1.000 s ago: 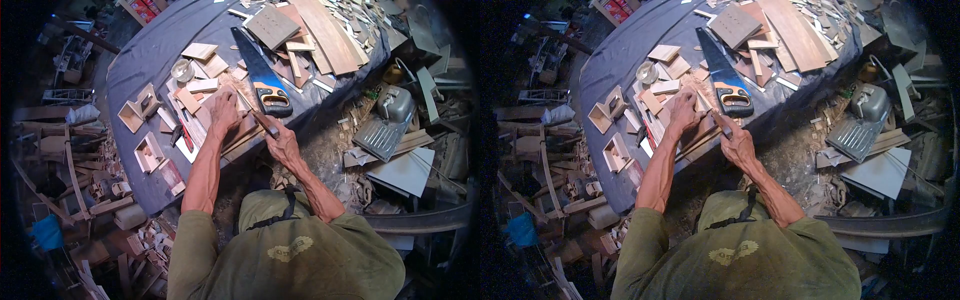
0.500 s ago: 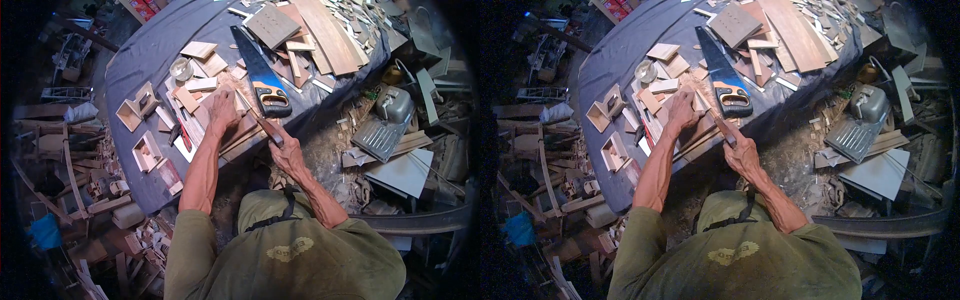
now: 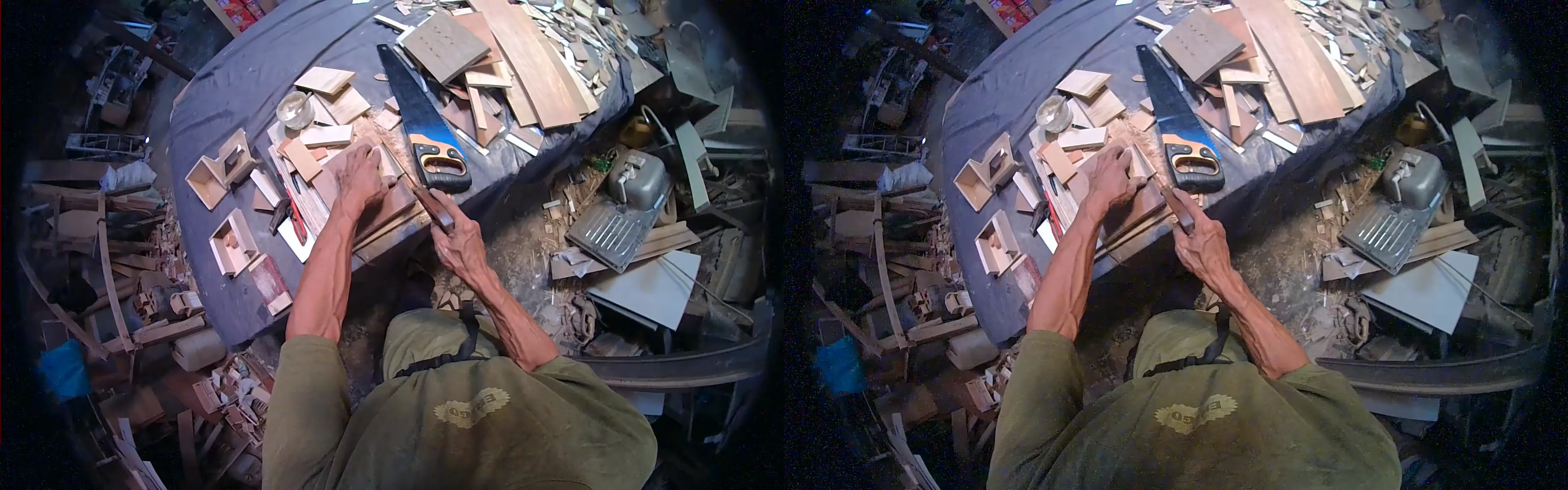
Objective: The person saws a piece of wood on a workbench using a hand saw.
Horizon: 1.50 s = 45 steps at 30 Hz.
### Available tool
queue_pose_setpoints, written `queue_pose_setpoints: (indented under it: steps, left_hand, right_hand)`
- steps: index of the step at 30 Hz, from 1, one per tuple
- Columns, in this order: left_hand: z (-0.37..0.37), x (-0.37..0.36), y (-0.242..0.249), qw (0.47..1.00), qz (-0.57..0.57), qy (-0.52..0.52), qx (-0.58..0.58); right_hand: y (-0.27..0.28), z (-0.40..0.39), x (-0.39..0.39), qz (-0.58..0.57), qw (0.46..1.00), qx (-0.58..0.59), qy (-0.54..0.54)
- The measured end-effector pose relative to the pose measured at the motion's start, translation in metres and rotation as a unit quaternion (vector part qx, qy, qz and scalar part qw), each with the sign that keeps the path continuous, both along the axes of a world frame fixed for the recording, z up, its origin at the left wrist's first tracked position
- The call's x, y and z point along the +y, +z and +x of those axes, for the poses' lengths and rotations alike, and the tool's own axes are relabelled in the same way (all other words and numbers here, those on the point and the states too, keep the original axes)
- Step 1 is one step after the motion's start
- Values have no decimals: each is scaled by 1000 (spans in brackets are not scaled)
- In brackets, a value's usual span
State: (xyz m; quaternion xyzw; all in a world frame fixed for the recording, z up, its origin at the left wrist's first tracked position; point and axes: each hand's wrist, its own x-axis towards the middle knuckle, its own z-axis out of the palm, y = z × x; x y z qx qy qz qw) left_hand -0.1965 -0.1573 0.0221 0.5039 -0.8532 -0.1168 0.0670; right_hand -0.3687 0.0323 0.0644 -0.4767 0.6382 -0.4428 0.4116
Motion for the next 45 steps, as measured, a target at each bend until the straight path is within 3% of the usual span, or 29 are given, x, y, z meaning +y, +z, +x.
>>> queue_pose_setpoints:
  steps: [3,6,24,30,36,39,42,45]
  left_hand:
    - [6,-5,-10,999,-21,-25,26]
    - [6,-3,-11,999,-22,-25,37]
    - [-3,-7,6,998,45,-19,-26]
    - [-7,-8,6,997,54,-14,-48]
    - [-6,-7,8,997,44,-19,-58]
    - [-7,-6,11,997,43,-15,-57]
    - [-8,-5,12,997,51,-19,-60]
    - [-7,-6,8,997,40,-17,-61]
  right_hand:
    - [-6,1,1,-74,995,64,-15]
    - [-10,3,1,-71,997,11,-39]
    - [-7,-2,1,-16,1000,25,-1]
    - [-3,4,-1,-80,994,75,-18]
    - [17,0,-1,-4,1000,2,-13]
    - [-12,5,-5,-89,993,68,-29]
    - [-20,10,-25,-35,994,98,-23]
    - [-17,10,-28,-34,999,13,-19]
